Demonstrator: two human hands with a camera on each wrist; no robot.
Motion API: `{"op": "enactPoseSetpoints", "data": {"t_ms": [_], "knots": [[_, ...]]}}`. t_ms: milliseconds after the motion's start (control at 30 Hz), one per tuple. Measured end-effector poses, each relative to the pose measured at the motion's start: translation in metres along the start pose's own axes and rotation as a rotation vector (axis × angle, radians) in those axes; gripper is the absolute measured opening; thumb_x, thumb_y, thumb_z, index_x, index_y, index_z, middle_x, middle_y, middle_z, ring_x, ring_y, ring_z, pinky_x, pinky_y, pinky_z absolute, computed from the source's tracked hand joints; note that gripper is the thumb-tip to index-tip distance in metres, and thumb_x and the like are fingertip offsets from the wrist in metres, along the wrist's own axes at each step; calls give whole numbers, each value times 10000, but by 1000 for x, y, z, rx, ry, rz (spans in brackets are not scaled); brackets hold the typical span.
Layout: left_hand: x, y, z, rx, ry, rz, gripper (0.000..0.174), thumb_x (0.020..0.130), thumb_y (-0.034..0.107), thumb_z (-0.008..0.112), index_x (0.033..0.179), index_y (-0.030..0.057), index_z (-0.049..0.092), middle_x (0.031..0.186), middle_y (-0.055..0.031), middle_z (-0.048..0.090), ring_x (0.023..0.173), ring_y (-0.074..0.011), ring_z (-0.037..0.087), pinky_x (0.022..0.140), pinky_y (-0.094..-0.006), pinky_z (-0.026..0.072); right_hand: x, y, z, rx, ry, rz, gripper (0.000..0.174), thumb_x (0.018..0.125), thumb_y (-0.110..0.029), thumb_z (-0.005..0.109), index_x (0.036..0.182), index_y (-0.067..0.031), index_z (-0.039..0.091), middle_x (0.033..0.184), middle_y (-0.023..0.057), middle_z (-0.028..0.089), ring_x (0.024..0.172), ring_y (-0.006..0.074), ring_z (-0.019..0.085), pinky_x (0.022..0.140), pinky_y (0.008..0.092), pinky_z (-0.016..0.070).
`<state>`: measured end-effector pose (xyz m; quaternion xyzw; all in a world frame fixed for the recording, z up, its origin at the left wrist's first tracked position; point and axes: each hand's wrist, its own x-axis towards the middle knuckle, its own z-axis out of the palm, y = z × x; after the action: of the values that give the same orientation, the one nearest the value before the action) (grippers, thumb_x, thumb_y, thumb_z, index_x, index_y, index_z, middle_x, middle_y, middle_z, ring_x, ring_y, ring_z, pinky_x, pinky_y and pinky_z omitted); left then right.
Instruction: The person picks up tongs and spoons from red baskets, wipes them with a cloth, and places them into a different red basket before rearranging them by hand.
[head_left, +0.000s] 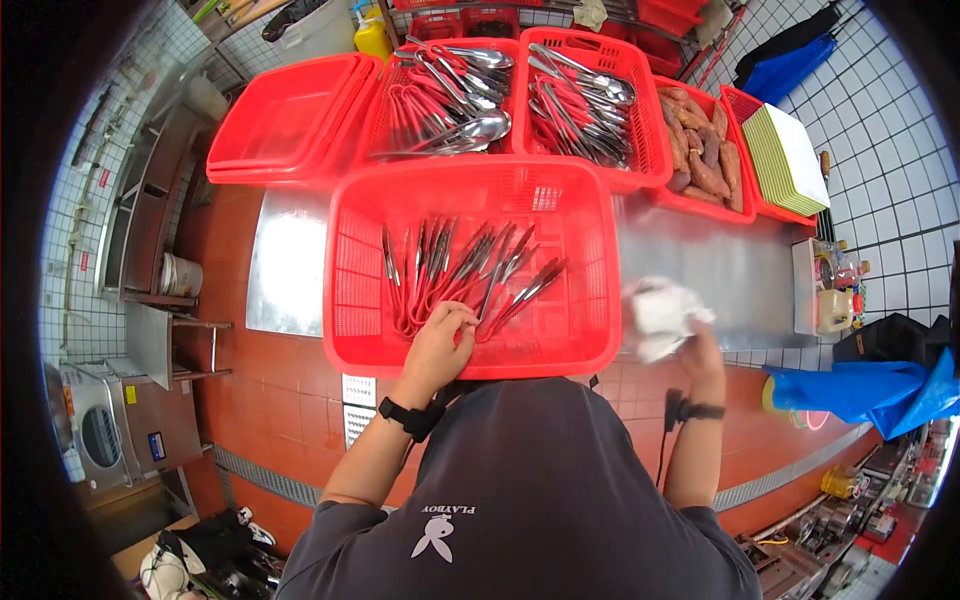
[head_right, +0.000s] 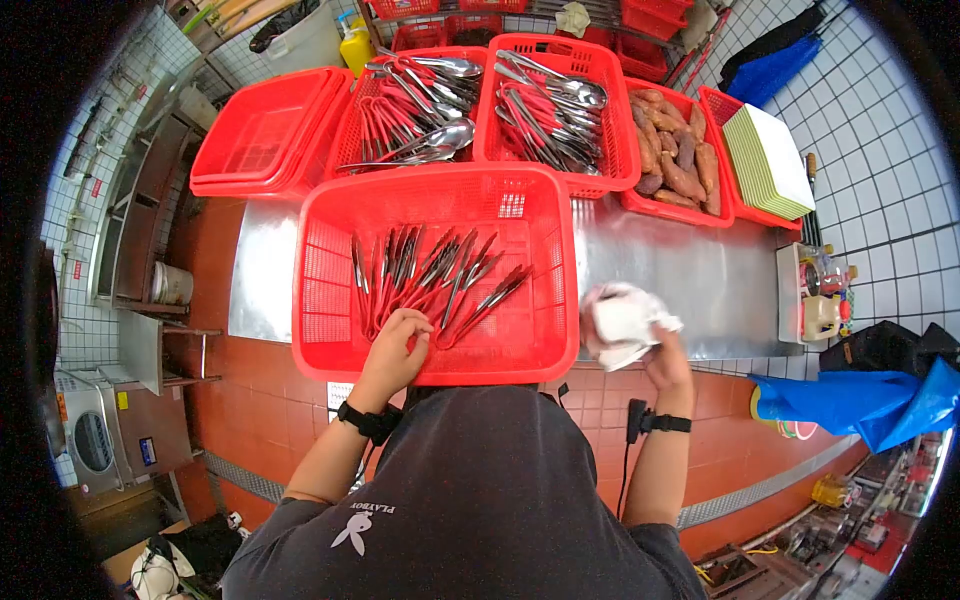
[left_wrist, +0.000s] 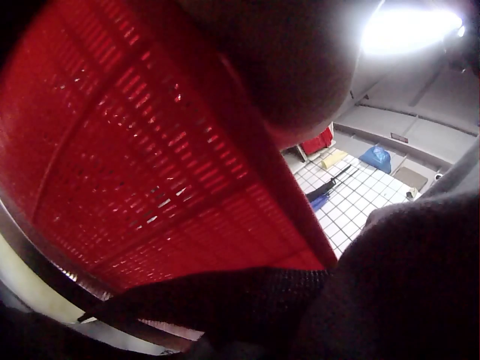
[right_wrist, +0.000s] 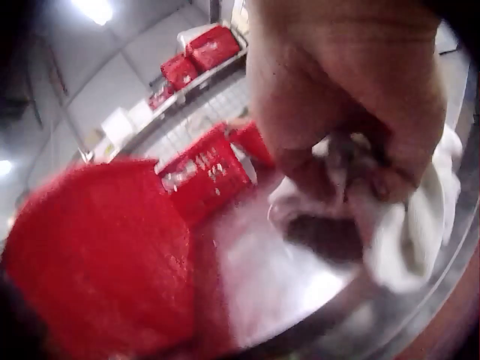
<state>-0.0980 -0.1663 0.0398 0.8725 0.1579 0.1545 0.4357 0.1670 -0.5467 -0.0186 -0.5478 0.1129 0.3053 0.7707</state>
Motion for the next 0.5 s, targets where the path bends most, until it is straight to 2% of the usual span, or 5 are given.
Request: {"op": "enactPoseSetpoints", "data": {"t_ms": [133, 200, 233, 333, 500], "knots": [[0, 3, 0, -35, -30, -48, 86, 875, 14, 592, 956, -1, 613, 1047, -134, 591, 1018, -304, 599, 909, -359, 474, -12, -41, 22, 386, -180, -229, 436, 962, -233, 511, 1344, -29, 461, 1385, 114, 527, 1239, 281, 534, 1047, 449, 446], [0, 3, 1, -31, -32, -47, 87, 874, 13, 592, 956, -3, 613, 1047, -134, 591, 1017, -304, 598, 909, -359, 474, 7, -26, 12, 520, 136, -266, 418, 991, -262, 456, 1347, -42, 470, 1390, 125, 520, 1291, 296, 491, 1100, 455, 392], [0, 3, 1, -23, -23, -34, 97, 865, 15, 596, 960, 6, 612, 1048, -129, 596, 1008, -310, 608, 885, -365, 490, 24, -3, -8, 462, 166, -239, 355, 989, -245, 451, 1279, -49, 516, 1286, 118, 583, 1150, 269, 575, 931, 411, 502], [1, 3, -1, -10, -7, -19, 105, 858, 17, 600, 963, 15, 610, 1050, -124, 600, 998, -316, 617, 860, -372, 505, 18, 34, -12, 163, 215, 125, 279, 961, -232, 477, 1159, -56, 564, 1042, 91, 645, 852, 207, 622, 655, 332, 504], [0, 1, 0, 12, -12, -18, 96, 862, 20, 597, 958, 14, 607, 1047, -124, 599, 995, -318, 615, 858, -378, 504, -4, 41, 12, -414, 90, 179, 241, 921, -238, 511, 1071, -62, 579, 819, 45, 608, 601, 150, 538, 497, 293, 399]]}}
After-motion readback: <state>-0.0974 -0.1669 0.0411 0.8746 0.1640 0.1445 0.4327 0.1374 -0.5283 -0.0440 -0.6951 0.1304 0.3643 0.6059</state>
